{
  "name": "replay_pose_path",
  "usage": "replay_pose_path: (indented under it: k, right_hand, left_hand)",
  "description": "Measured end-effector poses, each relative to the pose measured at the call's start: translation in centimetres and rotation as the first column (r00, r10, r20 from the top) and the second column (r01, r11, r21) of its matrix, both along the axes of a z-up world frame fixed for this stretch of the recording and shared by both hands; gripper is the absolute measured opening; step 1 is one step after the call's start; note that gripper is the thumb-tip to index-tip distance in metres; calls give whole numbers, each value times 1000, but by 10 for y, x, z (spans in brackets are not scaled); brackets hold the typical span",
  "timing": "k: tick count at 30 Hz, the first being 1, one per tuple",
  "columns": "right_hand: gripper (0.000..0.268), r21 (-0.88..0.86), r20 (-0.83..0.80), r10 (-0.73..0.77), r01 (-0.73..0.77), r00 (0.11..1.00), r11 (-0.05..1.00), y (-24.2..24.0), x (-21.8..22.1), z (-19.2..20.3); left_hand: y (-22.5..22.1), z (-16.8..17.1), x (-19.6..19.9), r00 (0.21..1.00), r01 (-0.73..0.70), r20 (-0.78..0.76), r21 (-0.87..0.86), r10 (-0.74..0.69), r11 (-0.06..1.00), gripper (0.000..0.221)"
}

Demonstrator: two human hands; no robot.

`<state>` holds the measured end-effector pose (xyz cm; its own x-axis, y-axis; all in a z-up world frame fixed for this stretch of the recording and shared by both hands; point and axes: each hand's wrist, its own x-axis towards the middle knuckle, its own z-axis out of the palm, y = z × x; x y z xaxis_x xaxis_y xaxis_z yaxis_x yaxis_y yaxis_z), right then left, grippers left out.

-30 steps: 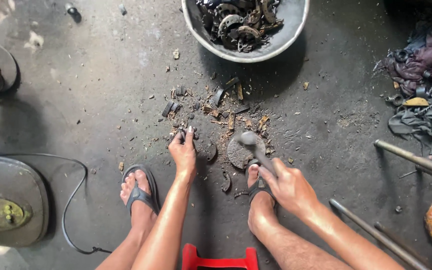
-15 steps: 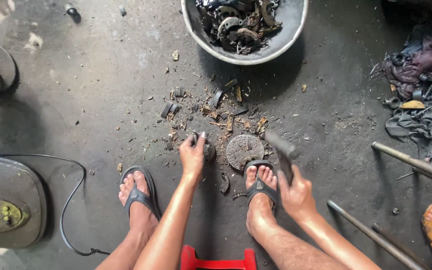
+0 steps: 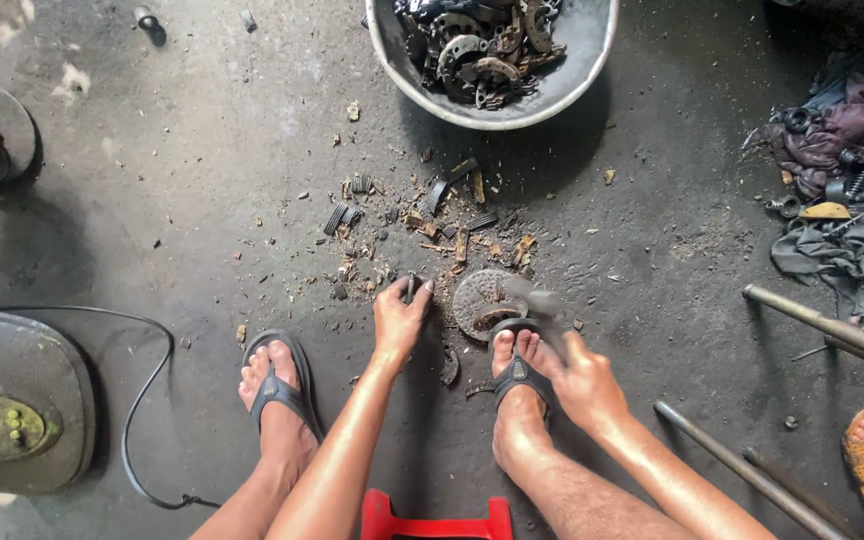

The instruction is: Removing old brake lining material from motorcycle brake shoes using a hammer.

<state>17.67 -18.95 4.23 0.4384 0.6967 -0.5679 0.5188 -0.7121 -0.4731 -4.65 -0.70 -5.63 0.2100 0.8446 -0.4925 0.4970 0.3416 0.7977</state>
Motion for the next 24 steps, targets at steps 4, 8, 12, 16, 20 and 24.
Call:
replay_pose_path:
  k: [4,8,12,16,20,24]
  right_hand:
    - [37,-175,-25,90,-93,996,980,19,14,4]
    - [39,-109,-65,111,-117,992,987,62,0,57]
    - [40,38,5,230,-230,973,972,47,-17,35]
    - [36,-119,14,432,-427,902,896,24,-16,-7]
    - [38,-212,-82,346,-355,935,910,65,-22,46]
    - [37,41,-12,359,-359,933,933,60,-26,60]
  left_hand:
    - [-1,-6,2,1000,-12,16,85,11,996,27]
    - [-3,-14,2,997,-68,22,28,68,997,28]
    - [-4,-21,-7,988,-134,75,5,133,991,27]
    - [13,-19,-11,994,-111,-12,32,112,993,27]
    - [21,-17,-9,986,-145,93,26,142,989,25]
    - [15,-23,-6,968,-186,165,-31,189,982,23]
